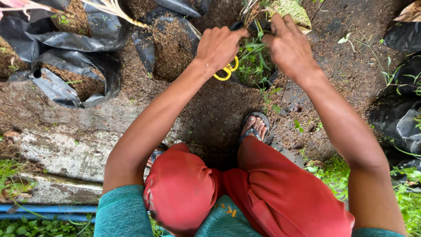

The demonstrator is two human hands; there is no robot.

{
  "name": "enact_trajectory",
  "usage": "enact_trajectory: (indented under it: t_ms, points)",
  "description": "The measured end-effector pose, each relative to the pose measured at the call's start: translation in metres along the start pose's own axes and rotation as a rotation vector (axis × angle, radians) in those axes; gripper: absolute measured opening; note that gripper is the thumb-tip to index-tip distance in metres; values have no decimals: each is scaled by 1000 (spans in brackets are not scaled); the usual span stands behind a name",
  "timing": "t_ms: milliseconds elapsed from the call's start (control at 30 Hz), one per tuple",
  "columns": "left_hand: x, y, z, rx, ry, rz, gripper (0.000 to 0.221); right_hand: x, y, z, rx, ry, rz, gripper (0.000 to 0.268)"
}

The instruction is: The person weeds several potted plants in a nursery setting. They use yellow-handled scissors to cut weeds at the base and pull them out by hand, then discard the debris on the ground.

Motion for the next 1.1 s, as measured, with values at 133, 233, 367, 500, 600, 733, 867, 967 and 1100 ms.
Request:
enact_trajectory:
  t_ms: [133,233,367,500,600,733,867,967,1100]
  points:
    - [-9,-6,-5,-43,-21,-54,49,-19,-3,19,-48,-594,59,8]
    - [-12,-4,-11,32,6,-145,46,-32,6,36,-341,-1020,88,7]
    - [-15,-3,-13,23,-10,-130,45,-61,23,35,-546,-1447,291,12]
    - [-20,-2,-11,35,-2,-181,47,-90,33,35,-668,-1889,496,11]
    - [-21,-2,-13,38,5,-200,46,-92,40,43,-580,-2058,693,12]
    - [-19,-1,-14,17,16,-123,46,-70,47,53,-492,-1832,662,11]
    - [-9,6,-15,19,41,-164,46,-31,43,40,-268,-1005,411,15]
    - [3,6,-15,-5,98,-114,39,-6,64,27,-237,-768,436,21]
    - [21,19,-4,72,264,-149,29,3,56,17,-142,-580,343,27]
Point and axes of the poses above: each hand's wrist, its own y-axis away from the middle knuckle, its own x-axis out of the back of the hand, z = x × y, the point moved 3 cm from there along -y, towards the middle knuckle, and after that the axes turned 5 degrees about -y, right-handed, at the moved point
